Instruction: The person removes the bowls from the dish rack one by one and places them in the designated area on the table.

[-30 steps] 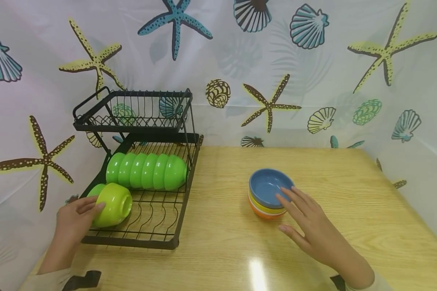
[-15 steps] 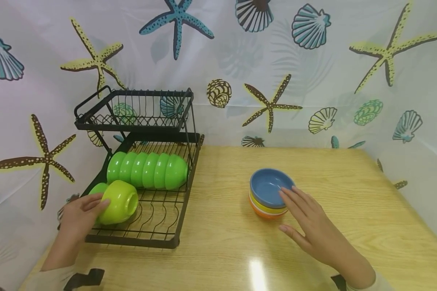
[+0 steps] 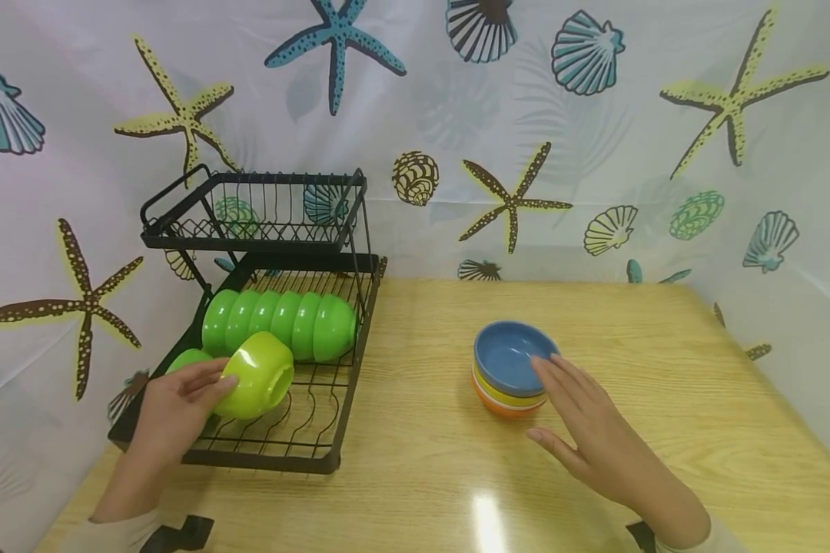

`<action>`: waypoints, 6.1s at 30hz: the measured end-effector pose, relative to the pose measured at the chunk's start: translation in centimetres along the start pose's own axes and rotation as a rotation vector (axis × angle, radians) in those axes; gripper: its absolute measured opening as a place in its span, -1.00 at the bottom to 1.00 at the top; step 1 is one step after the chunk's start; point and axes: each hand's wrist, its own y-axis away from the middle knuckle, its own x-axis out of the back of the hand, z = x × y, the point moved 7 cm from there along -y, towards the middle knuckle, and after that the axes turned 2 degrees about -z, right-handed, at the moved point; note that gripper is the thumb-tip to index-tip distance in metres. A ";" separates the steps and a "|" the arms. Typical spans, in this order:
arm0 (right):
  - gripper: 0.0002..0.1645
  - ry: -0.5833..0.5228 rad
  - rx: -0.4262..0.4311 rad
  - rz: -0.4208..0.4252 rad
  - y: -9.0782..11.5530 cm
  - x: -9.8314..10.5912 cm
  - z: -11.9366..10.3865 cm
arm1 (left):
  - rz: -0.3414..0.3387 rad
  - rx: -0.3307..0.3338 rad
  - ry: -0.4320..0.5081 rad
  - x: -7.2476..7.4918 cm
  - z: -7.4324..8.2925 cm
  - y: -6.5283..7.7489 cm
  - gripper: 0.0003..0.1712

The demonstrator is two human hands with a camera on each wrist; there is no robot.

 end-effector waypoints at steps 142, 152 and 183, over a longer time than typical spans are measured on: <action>-0.63 0.128 -0.063 0.133 -2.3 -0.3 1.3 | -0.212 -0.779 -0.383 -9.8 7.5 3.6 -0.42; -0.56 0.092 -0.093 0.089 -1.7 -0.3 1.3 | -0.205 -0.789 -0.390 -9.8 7.7 3.6 -0.42; -0.06 0.023 -0.073 -0.022 0.6 0.1 -0.9 | 0.270 -0.364 -0.380 1.3 1.2 -0.1 -0.42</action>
